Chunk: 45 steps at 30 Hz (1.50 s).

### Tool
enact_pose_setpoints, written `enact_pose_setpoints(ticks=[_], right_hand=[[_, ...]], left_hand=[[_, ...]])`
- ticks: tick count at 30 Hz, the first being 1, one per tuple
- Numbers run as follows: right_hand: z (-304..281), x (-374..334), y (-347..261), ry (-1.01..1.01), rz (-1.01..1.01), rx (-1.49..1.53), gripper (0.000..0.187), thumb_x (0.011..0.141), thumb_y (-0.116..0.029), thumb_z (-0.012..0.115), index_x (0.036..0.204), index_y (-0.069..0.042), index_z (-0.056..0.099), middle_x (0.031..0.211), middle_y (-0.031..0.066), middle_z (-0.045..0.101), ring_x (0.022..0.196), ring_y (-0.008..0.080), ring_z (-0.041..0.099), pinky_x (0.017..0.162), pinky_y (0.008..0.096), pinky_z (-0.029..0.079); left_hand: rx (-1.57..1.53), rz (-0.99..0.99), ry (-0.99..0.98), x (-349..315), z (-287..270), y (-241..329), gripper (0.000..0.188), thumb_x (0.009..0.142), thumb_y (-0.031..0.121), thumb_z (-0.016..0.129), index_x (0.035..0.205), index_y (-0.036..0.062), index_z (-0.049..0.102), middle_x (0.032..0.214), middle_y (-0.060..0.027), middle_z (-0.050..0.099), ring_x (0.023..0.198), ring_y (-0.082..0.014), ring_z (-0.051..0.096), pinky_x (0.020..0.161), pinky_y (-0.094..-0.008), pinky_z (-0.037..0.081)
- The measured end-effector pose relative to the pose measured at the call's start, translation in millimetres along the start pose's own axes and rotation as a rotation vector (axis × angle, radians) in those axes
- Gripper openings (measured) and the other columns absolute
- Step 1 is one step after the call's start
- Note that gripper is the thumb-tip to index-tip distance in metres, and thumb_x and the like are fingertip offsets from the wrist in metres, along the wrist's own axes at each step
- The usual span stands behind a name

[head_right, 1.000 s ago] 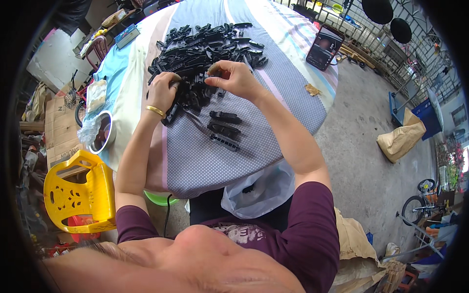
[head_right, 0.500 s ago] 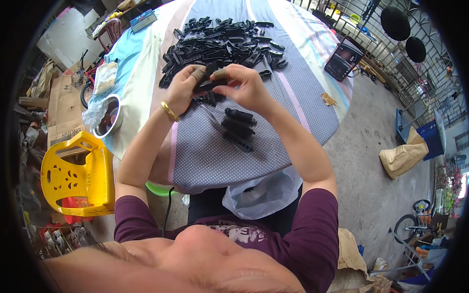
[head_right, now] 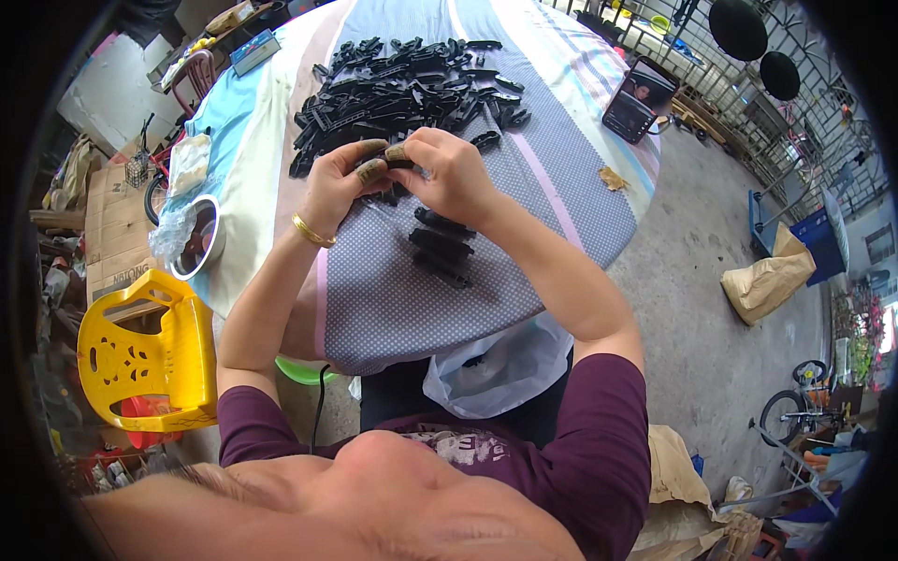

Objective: Assembling and inspecting small black plastic components by hand on a table.

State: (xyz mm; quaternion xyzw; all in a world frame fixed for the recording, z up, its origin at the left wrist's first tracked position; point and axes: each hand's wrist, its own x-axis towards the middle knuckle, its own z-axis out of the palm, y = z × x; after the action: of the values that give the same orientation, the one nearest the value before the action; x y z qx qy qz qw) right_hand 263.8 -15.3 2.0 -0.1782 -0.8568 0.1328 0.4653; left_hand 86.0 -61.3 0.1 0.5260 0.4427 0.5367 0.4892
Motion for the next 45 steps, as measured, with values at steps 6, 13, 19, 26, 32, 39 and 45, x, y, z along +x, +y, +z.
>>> enact_pose_setpoints(ticks=[6,13,19,26,32,39,45], right_hand=[[-3.5,5.2,9.0,0.090,-0.122,-0.087,0.032,0.068,-0.011,0.074,0.096,-0.001,0.063,0.088,0.0090,0.063,0.079,0.0197,0.061,0.073,0.0286,0.049],[-16.7,4.2,7.6,-0.306,0.310,0.229,0.039,0.071,-0.012,0.073,0.106,-0.001,0.061,0.087,0.0075,0.066,0.078,0.0136,0.061,0.073,0.0264,0.048],[-19.5,1.9,20.6,-0.301,0.294,0.265,0.030,0.076,-0.010,0.069,0.104,-0.001,0.062,0.086,0.0054,0.067,0.078,0.0109,0.061,0.071,0.0239,0.049],[-19.0,0.8,43.1,-0.213,0.368,-0.055,0.035,0.081,-0.031,0.065,0.106,-0.008,0.063,0.092,0.0086,0.062,0.085,0.0170,0.061,0.072,0.0281,0.050],[-7.9,-5.6,44.9,-0.395,0.279,-0.326,0.034,0.073,-0.033,0.068,0.100,-0.012,0.063,0.091,0.0110,0.058,0.091,0.0280,0.058,0.078,0.0373,0.047],[-9.5,-11.6,50.2,-0.356,0.356,-0.369,0.040,0.070,-0.023,0.063,0.106,-0.007,0.058,0.088,0.0110,0.061,0.082,0.0279,0.060,0.074,0.0361,0.048],[-19.0,-8.3,47.2,-0.438,0.474,-0.442,0.039,0.069,-0.022,0.060,0.104,-0.006,0.057,0.085,0.0102,0.063,0.083,0.0274,0.060,0.073,0.0375,0.048]], left_hand=[[0.420,0.207,0.062,-8.3,12.2,13.4,0.029,0.080,0.004,0.064,0.108,-0.0016,0.059,0.084,-0.0089,0.066,0.077,-0.0100,0.063,0.063,-0.0226,0.051],[0.633,0.411,0.024,-9.1,10.5,15.4,0.030,0.075,0.009,0.069,0.103,0.0018,0.061,0.086,-0.0159,0.064,0.073,-0.0236,0.064,0.064,-0.0283,0.050],[0.381,0.260,-0.039,-7.3,8.8,5.3,0.028,0.076,0.009,0.069,0.101,0.0010,0.062,0.084,-0.0122,0.066,0.074,-0.0160,0.065,0.067,-0.0266,0.050],[0.893,0.529,-0.438,-18.4,27.2,-3.3,0.032,0.075,0.018,0.070,0.104,0.0066,0.064,0.094,-0.0134,0.060,0.082,-0.0210,0.059,0.073,-0.0313,0.047],[0.853,0.420,-0.171,14.0,1.4,11.4,0.018,0.077,0.013,0.065,0.093,0.0045,0.066,0.083,-0.0108,0.062,0.072,-0.0226,0.060,0.066,-0.0299,0.048],[1.613,0.129,0.181,86.1,-55.9,-8.6,0.031,0.077,0.007,0.055,0.108,0.0095,0.059,0.106,-0.0154,0.058,0.101,-0.0353,0.052,0.090,-0.0387,0.043],[1.376,0.196,0.152,85.4,-48.2,-5.2,0.031,0.071,0.018,0.068,0.101,0.0105,0.063,0.094,-0.0132,0.063,0.093,-0.0290,0.059,0.083,-0.0357,0.047]])
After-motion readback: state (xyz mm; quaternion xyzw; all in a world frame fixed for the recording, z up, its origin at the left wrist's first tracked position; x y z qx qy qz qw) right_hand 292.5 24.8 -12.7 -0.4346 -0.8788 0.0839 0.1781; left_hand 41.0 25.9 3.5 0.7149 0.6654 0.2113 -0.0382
